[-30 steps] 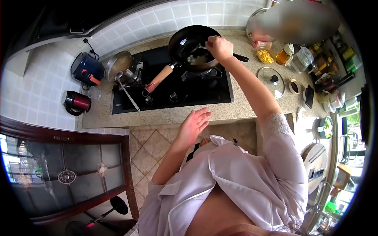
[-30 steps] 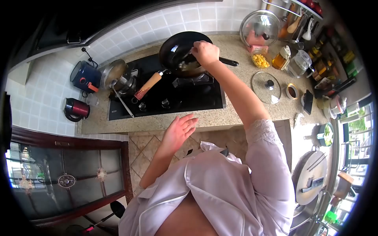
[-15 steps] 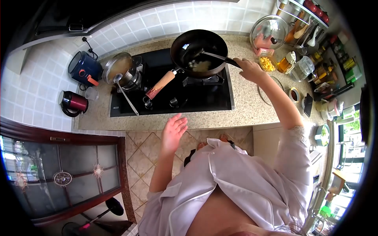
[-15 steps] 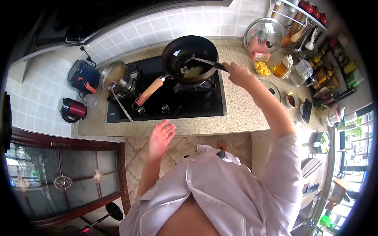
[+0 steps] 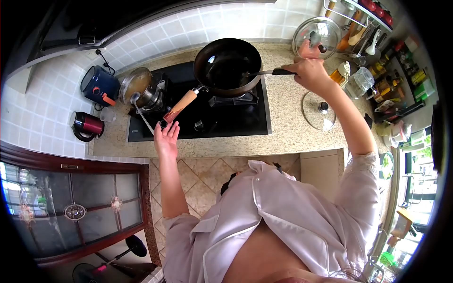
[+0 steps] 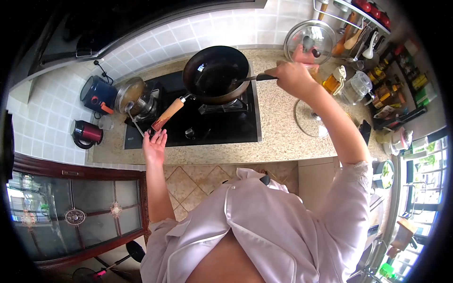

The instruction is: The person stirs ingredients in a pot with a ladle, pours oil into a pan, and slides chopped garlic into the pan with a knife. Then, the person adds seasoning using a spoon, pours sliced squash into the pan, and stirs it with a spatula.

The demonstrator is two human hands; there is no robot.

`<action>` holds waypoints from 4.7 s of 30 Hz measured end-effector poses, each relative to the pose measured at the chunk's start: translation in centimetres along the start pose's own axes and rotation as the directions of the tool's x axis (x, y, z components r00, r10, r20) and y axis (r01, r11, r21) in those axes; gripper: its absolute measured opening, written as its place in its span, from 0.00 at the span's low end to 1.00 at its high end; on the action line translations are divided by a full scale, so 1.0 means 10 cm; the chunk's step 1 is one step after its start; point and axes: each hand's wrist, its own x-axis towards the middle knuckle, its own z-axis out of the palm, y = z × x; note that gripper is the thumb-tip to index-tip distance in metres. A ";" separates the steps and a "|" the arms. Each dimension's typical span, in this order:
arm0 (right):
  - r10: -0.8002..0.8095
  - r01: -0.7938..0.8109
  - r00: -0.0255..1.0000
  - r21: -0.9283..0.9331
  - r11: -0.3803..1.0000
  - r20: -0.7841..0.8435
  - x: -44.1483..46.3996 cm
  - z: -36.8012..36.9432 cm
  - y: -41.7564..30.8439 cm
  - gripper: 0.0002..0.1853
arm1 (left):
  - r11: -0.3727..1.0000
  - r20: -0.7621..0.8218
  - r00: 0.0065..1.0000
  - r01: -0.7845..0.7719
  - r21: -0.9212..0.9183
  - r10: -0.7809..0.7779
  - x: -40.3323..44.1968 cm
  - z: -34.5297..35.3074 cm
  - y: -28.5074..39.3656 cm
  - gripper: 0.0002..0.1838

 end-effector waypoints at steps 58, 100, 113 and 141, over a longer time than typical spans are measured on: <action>0.452 -0.291 0.883 0.608 0.739 -0.127 -0.93 0.63 0.46 0.28 | 0.674 0.044 0.701 0.663 0.325 -0.712 -0.95 -0.75 -1.49 0.10; 0.659 -0.232 0.142 0.622 0.748 -0.739 0.80 -0.52 5.10 0.40 | 0.467 -0.141 0.923 0.307 0.829 -0.357 -2.19 1.41 -1.79 0.18; 0.426 0.277 0.800 0.889 0.365 -0.424 -0.98 -0.30 1.27 0.48 | 0.819 0.675 0.669 -0.171 0.548 -0.312 -1.91 2.17 -0.83 0.25; 0.124 0.224 0.945 0.875 0.430 -0.303 -1.06 -0.16 -1.86 0.07 | 0.989 0.699 0.714 -0.129 0.076 0.040 -1.67 0.93 -0.35 0.51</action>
